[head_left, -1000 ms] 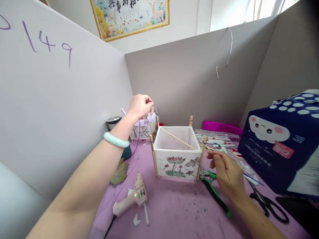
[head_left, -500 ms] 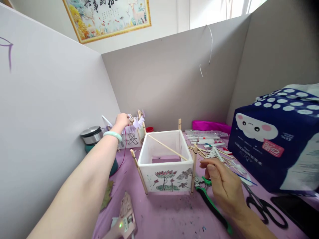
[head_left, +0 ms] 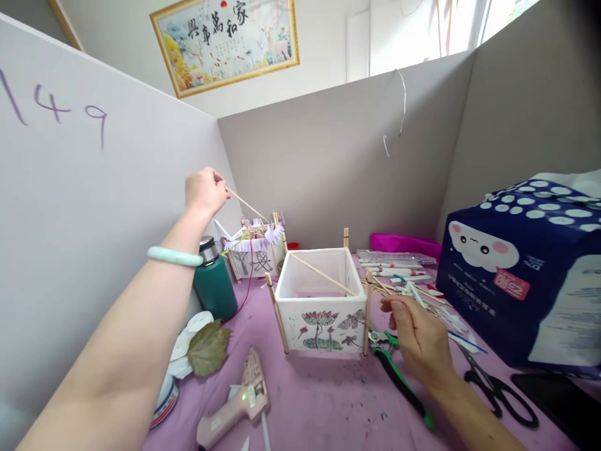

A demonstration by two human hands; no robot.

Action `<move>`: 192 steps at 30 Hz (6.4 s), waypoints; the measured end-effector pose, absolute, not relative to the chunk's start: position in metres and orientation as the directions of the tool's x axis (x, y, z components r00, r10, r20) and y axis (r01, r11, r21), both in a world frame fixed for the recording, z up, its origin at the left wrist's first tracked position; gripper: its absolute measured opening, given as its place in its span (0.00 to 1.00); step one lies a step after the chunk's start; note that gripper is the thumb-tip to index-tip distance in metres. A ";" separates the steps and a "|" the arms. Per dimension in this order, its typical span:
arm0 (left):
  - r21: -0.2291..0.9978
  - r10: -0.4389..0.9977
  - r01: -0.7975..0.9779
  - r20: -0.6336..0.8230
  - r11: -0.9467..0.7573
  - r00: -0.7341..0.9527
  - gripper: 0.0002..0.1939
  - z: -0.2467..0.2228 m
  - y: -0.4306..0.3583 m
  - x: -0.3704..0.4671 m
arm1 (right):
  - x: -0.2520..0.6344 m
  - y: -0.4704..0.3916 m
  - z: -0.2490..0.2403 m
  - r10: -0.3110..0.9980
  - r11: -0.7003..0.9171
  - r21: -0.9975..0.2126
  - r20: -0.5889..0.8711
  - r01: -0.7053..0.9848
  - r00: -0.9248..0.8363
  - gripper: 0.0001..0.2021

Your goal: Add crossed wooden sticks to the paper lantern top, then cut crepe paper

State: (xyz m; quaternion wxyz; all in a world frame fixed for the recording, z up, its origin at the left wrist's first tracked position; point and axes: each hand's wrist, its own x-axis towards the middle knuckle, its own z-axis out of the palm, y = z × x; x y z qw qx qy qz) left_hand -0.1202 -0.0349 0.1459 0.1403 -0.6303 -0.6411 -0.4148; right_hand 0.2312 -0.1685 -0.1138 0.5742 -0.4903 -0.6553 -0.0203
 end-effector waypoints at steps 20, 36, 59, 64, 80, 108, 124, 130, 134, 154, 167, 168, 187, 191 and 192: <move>0.757 0.691 0.098 0.635 -0.647 -0.346 0.10 0.051 -0.256 -0.063 | 0.204 -0.194 0.016 0.496 0.732 -0.269 0.840 0.626 -0.220 0.11; 0.679 0.811 0.670 0.551 -0.300 -0.196 0.13 -0.020 -0.250 -0.039 | 0.234 -0.115 0.025 0.583 0.635 -0.373 0.806 0.677 -0.102 0.18; 0.614 0.849 0.767 0.494 -0.187 -0.188 0.08 -0.024 -0.209 -0.013 | 0.225 -0.066 -0.030 0.902 0.351 -0.834 0.424 0.426 0.087 0.15; 0.585 0.842 0.788 0.511 -0.190 -0.176 0.08 -0.025 -0.207 -0.010 | 0.227 -0.064 -0.024 0.870 0.394 -0.735 0.492 0.551 0.034 0.14; 0.588 0.831 0.782 0.528 -0.206 -0.178 0.09 -0.032 -0.205 -0.006 | 0.206 -0.076 0.041 0.798 0.538 -0.287 0.478 0.793 -0.368 0.11; 0.563 0.751 0.803 0.612 -0.194 -0.247 0.07 -0.045 -0.215 -0.021 | 0.130 -0.125 0.047 0.638 0.726 0.195 0.165 0.659 -0.752 0.10; 0.610 0.772 0.766 0.582 -0.205 -0.256 0.08 -0.052 -0.207 -0.025 | 0.120 -0.124 0.045 0.572 0.820 -0.101 0.110 0.564 -0.813 0.11; 0.615 0.732 0.758 0.616 -0.217 -0.291 0.07 -0.058 -0.202 -0.026 | 0.112 -0.120 0.046 0.619 0.768 -0.242 0.041 0.593 -0.784 0.08; 0.641 0.706 0.725 0.634 -0.252 -0.316 0.06 -0.065 -0.198 -0.026 | 0.111 -0.112 0.043 0.602 0.765 -0.274 -0.019 0.583 -0.798 0.09; 0.670 0.698 0.691 0.631 -0.272 -0.338 0.05 -0.068 -0.195 -0.026 | 0.099 -0.107 0.055 0.623 0.634 -0.408 -0.234 0.657 -0.746 0.06; 0.596 0.586 0.725 0.740 -0.345 -0.330 0.05 -0.073 -0.194 -0.026 | 0.100 -0.109 0.058 0.600 0.698 -0.333 -0.212 0.634 -0.771 0.04; 0.575 0.560 0.736 0.763 -0.358 -0.323 0.05 -0.073 -0.195 -0.026 | 0.101 -0.110 0.059 0.591 0.707 -0.342 -0.197 0.620 -0.782 0.05; 0.640 0.573 0.683 0.725 -0.352 -0.383 0.19 -0.035 -0.239 -0.030 | 0.134 -0.198 0.102 0.711 0.702 -0.354 0.297 0.618 -0.637 0.07; 0.639 0.790 0.752 0.541 -0.162 -0.289 0.15 -0.069 -0.241 -0.040 | 0.165 -0.242 0.102 0.753 0.658 -0.585 0.490 0.475 -0.439 0.10; 0.626 0.847 0.766 0.479 -0.145 -0.231 0.12 -0.077 -0.239 -0.041 | 0.173 -0.251 0.097 0.764 0.643 -0.645 0.500 0.414 -0.408 0.11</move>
